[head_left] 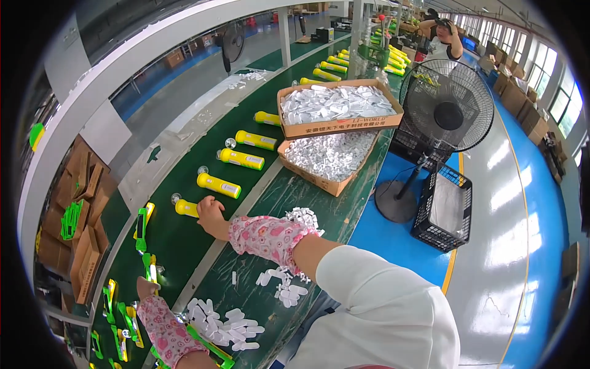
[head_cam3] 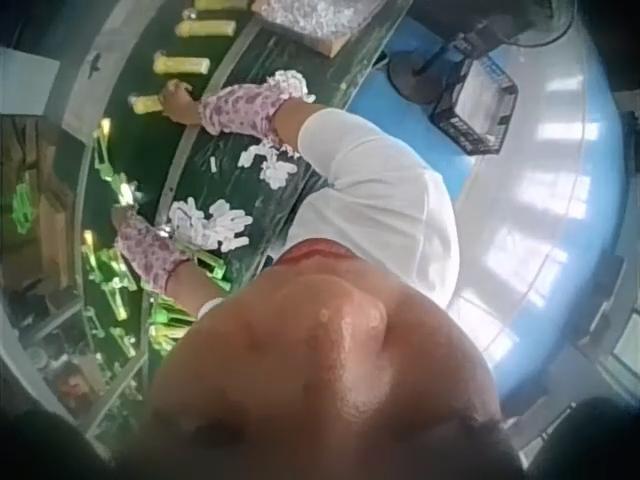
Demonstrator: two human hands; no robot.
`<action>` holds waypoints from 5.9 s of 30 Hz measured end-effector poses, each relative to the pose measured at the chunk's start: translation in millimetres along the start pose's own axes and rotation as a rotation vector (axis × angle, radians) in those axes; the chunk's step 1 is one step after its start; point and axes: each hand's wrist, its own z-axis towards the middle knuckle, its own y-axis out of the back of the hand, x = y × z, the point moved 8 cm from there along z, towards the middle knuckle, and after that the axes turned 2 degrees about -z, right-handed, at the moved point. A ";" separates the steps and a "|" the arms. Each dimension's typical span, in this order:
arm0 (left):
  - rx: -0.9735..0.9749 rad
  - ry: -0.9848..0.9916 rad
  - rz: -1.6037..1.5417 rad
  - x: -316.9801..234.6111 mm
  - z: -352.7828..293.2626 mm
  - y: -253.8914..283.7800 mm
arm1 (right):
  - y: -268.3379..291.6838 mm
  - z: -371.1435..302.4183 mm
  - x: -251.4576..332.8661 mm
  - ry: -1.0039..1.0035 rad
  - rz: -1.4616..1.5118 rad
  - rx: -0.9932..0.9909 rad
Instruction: Assembling internal components into flashlight housings on a factory production line.
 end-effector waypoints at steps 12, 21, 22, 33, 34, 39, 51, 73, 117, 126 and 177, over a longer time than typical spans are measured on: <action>0.161 -0.147 -0.706 -213.3 -107.1 41.6 | 77.8 -7.0 7.9 0.302 1.003 0.224; 0.097 -0.326 -0.582 -247.3 -273.2 84.0 | 151.1 -76.7 -57.8 0.790 0.915 -0.245; 0.154 -0.255 -0.600 -247.5 -290.0 81.6 | 154.8 -84.7 -64.0 0.785 0.916 -0.242; 0.592 0.165 -1.259 -198.9 -382.0 30.2 | 125.4 -179.2 -15.7 1.196 0.789 -0.142; 0.587 0.194 -1.178 -197.3 -380.5 28.5 | 123.2 -176.4 -19.1 1.146 0.831 -0.095; 0.659 0.249 -1.659 -174.6 -389.3 9.3 | 139.2 -172.6 -24.5 1.005 0.927 0.212; 0.250 0.296 -2.341 -152.1 -337.6 -15.6 | 123.3 -214.5 44.1 0.905 0.940 0.225; 0.081 0.214 -2.268 -160.2 -327.2 -23.6 | 119.4 -197.1 45.0 0.691 1.128 0.599; -0.298 0.224 -2.251 -187.9 -312.4 -1.0 | 205.0 -215.9 -2.6 0.659 1.222 0.143; -0.268 0.082 -2.339 -196.8 -315.6 -1.2 | 190.0 -226.0 1.8 0.679 1.103 0.116; 0.088 0.155 -2.378 -175.1 -306.4 -20.6 | 116.4 -250.3 -29.0 1.040 0.764 0.237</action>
